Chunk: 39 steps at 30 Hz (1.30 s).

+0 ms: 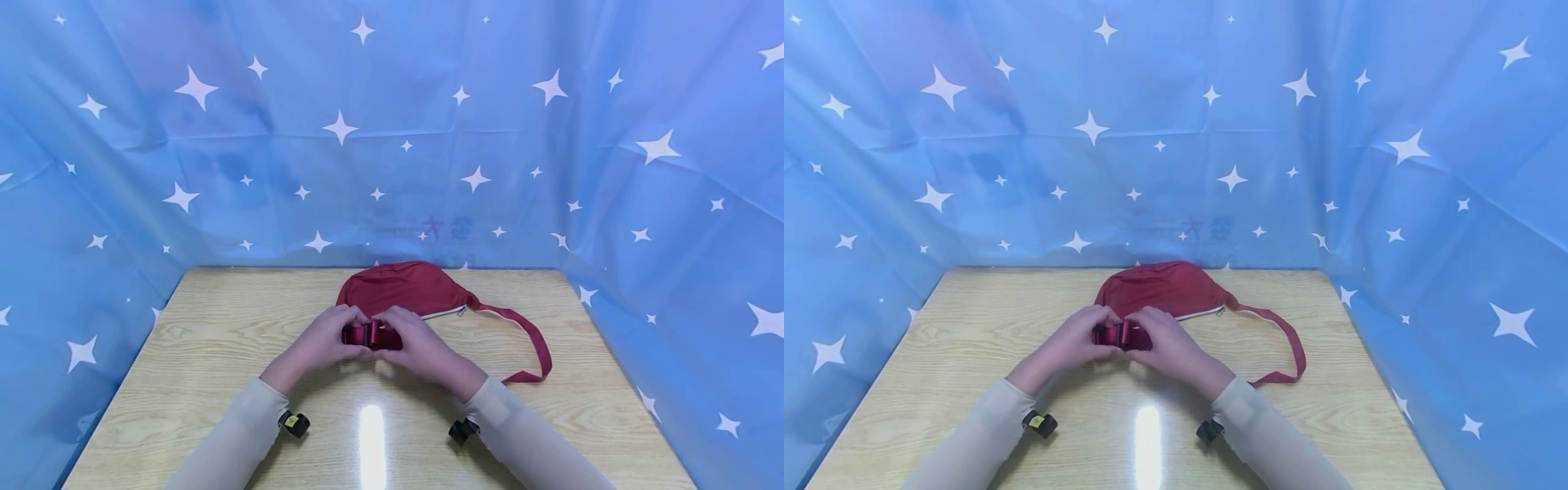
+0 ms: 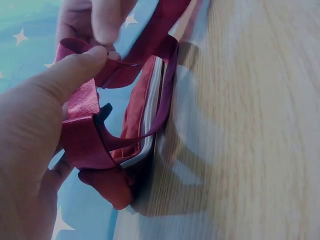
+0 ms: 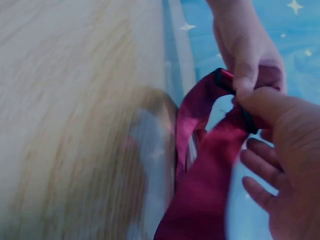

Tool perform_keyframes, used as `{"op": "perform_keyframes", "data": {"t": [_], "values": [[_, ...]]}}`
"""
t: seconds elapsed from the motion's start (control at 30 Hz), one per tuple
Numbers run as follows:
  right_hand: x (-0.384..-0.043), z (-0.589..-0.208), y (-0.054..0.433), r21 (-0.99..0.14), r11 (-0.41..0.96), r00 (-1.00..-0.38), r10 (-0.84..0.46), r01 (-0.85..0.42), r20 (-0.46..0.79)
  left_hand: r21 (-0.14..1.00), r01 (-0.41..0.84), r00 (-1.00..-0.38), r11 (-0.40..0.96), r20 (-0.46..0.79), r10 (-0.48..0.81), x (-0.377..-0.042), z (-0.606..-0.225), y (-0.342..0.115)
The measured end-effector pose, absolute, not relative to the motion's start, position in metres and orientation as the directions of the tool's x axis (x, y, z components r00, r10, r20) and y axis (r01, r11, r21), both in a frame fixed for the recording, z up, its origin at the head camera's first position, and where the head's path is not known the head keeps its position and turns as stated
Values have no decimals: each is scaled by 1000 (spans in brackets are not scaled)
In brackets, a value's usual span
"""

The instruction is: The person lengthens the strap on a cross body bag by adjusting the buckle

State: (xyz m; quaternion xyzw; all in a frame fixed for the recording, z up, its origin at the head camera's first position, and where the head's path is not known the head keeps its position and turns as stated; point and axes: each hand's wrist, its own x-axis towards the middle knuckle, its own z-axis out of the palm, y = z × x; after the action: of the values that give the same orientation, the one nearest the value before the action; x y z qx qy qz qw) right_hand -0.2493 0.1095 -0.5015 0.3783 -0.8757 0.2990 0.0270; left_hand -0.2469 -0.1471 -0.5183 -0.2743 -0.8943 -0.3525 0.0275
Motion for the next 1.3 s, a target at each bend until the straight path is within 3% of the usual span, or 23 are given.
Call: {"op": "perform_keyframes", "data": {"t": [0.27, 0.73, 1.3], "values": [[-249, -493, 101, -437, 486, -643, -673, -757, 366, 596, 531, -835, 603, 247, 491, -247, -516, -147], [-251, -498, 114, -578, 408, -683, -607, -707, 407, 625, 528, -831, 575, 242, 500, -247, -522, -157], [-255, -496, 128, -452, 523, -682, -646, -723, 343, 606, 522, -836, 600, 226, 499, -245, -518, -159]]}}
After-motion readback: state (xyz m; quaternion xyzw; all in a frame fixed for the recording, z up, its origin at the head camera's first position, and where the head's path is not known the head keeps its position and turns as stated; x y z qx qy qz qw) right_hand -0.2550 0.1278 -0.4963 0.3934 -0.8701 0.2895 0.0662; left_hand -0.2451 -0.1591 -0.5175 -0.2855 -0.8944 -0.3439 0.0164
